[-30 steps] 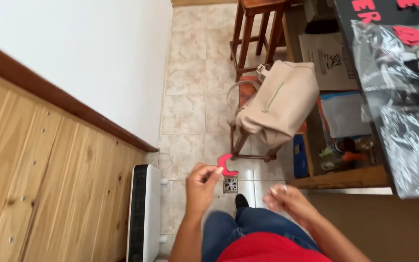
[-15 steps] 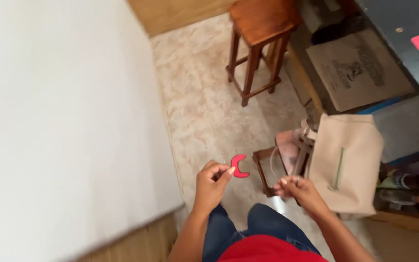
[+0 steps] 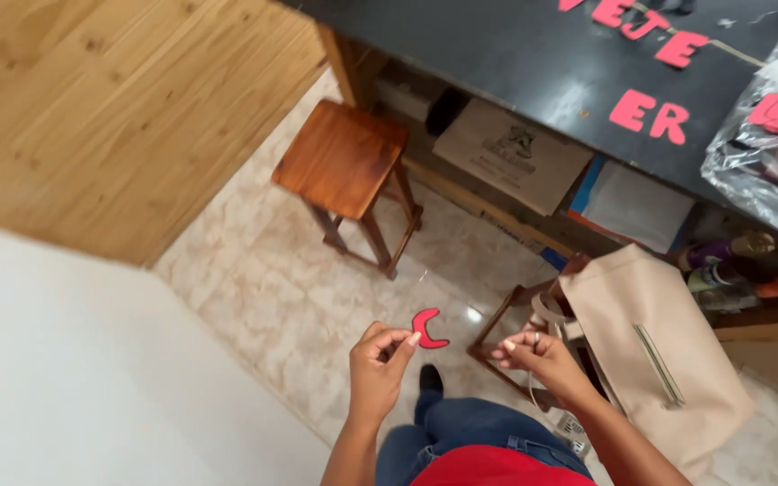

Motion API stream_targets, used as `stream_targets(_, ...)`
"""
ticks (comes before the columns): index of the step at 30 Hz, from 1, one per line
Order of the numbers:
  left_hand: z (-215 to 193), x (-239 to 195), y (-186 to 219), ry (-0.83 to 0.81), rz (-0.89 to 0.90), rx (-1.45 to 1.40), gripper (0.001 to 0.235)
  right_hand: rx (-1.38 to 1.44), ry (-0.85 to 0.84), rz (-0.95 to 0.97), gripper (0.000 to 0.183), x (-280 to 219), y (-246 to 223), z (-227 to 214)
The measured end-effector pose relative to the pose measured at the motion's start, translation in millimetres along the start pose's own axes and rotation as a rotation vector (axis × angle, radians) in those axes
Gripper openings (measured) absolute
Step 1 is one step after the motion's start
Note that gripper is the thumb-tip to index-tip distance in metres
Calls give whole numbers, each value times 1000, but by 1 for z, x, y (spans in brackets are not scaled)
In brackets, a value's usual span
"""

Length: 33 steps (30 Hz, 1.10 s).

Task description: The person assembles a banner by attaching red foam letters to a string. They use a hot glue gun to apply adhesive to the letters and then press them onto the string, working on a black table.

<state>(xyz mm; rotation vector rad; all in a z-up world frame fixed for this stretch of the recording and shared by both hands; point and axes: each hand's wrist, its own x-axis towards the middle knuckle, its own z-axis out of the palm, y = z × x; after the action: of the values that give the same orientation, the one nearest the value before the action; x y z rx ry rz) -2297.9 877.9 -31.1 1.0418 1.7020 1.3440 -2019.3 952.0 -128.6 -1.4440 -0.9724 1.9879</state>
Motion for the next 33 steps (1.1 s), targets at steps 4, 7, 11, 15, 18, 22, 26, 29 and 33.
stream_targets(4,-5,77,5,-104,-28,-31,10,-76,54,-249,23,40,-66,17)
stream_targets(7,0,141,7,-184,26,-33,10,-134,257,-352,19,55,-121,18)
stream_targets(11,21,231,10,-397,189,100,12,-380,525,-495,18,82,-154,-29)
stream_targets(15,68,325,43,-618,201,-9,13,-517,987,-629,11,85,-218,-63)
stream_targets(18,117,372,63,-783,204,10,14,-611,1191,-633,11,81,-246,-90)
stream_targets(22,217,409,88,-979,36,-72,18,-839,1287,-705,8,99,-288,-149)
stream_targets(26,323,419,99,-1084,49,-91,20,-1066,1271,-478,12,127,-325,-228)
stream_targets(29,407,423,95,-1122,112,-82,20,-1205,1150,-380,13,155,-363,-274)
stream_targets(33,494,430,92,-1098,95,3,8,-1449,994,-301,13,183,-412,-318)
